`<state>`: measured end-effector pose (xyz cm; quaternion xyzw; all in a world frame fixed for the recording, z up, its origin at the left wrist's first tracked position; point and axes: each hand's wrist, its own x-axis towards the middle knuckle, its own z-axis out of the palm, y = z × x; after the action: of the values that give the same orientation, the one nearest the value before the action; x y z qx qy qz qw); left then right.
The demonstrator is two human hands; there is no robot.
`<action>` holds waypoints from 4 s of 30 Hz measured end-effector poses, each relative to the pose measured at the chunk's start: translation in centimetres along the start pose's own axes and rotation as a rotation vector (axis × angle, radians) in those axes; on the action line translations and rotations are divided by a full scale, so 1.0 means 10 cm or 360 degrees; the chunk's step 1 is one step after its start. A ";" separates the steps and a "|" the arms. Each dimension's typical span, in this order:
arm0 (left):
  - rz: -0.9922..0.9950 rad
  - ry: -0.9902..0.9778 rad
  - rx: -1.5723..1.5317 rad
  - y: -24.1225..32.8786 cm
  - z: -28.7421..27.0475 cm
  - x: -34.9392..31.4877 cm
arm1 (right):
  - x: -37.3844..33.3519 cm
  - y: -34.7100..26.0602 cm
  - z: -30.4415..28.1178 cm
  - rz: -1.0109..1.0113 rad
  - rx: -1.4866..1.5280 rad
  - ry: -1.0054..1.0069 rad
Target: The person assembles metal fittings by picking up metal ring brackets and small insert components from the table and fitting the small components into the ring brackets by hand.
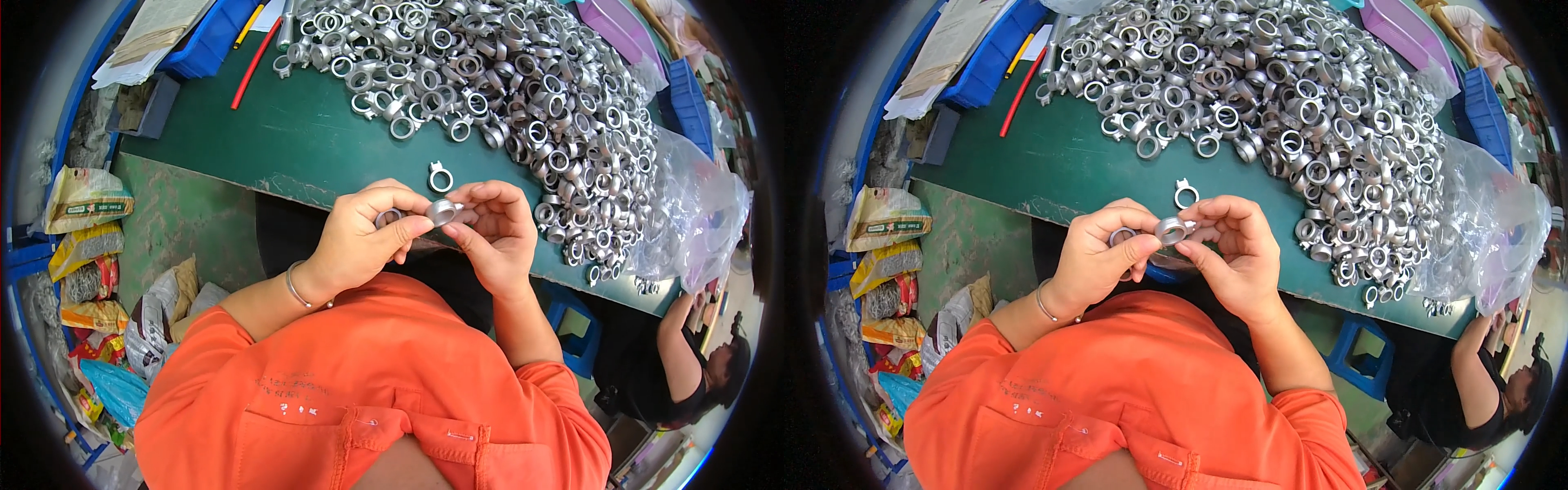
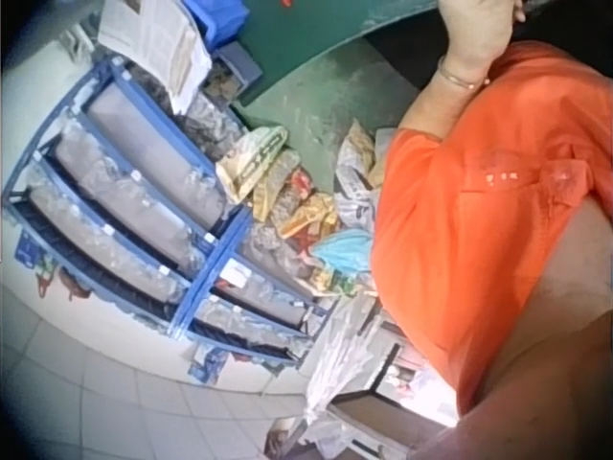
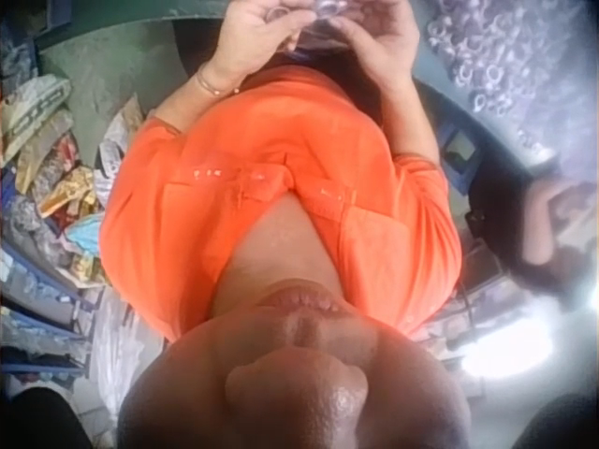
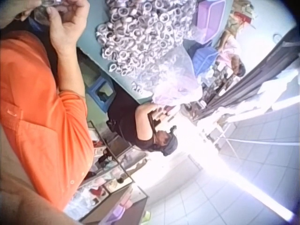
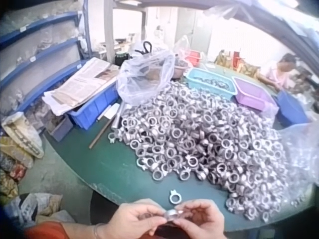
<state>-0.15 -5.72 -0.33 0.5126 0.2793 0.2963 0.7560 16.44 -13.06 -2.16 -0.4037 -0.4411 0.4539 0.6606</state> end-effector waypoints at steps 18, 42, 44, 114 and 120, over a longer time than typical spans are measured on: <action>-0.0343 -0.0164 -0.0337 -0.03 -0.03 0.01 | 0.03 -0.04 0.07 -0.0630 -0.0872 -0.0075; -0.1136 -0.0017 -0.1382 -1.06 -0.37 0.30 | 0.11 -0.01 0.00 0.0210 -0.0542 0.0096; -0.1004 -0.0280 -0.1488 -1.16 -0.41 0.34 | 0.09 -0.06 -0.03 0.0291 -0.0291 0.0038; -0.0288 0.0086 -0.1060 0.04 -0.14 0.02 | 0.62 -0.21 0.12 -0.0862 -0.1579 -0.0323; -0.0409 0.0049 -0.0810 -0.02 -0.11 0.06 | 1.01 0.04 -0.03 -0.0766 -0.2305 -0.0224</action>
<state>-0.52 -4.63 -1.00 0.2622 0.2701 0.2664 0.8873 18.63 -3.36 -0.44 -0.5987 -0.7454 -0.0802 0.2821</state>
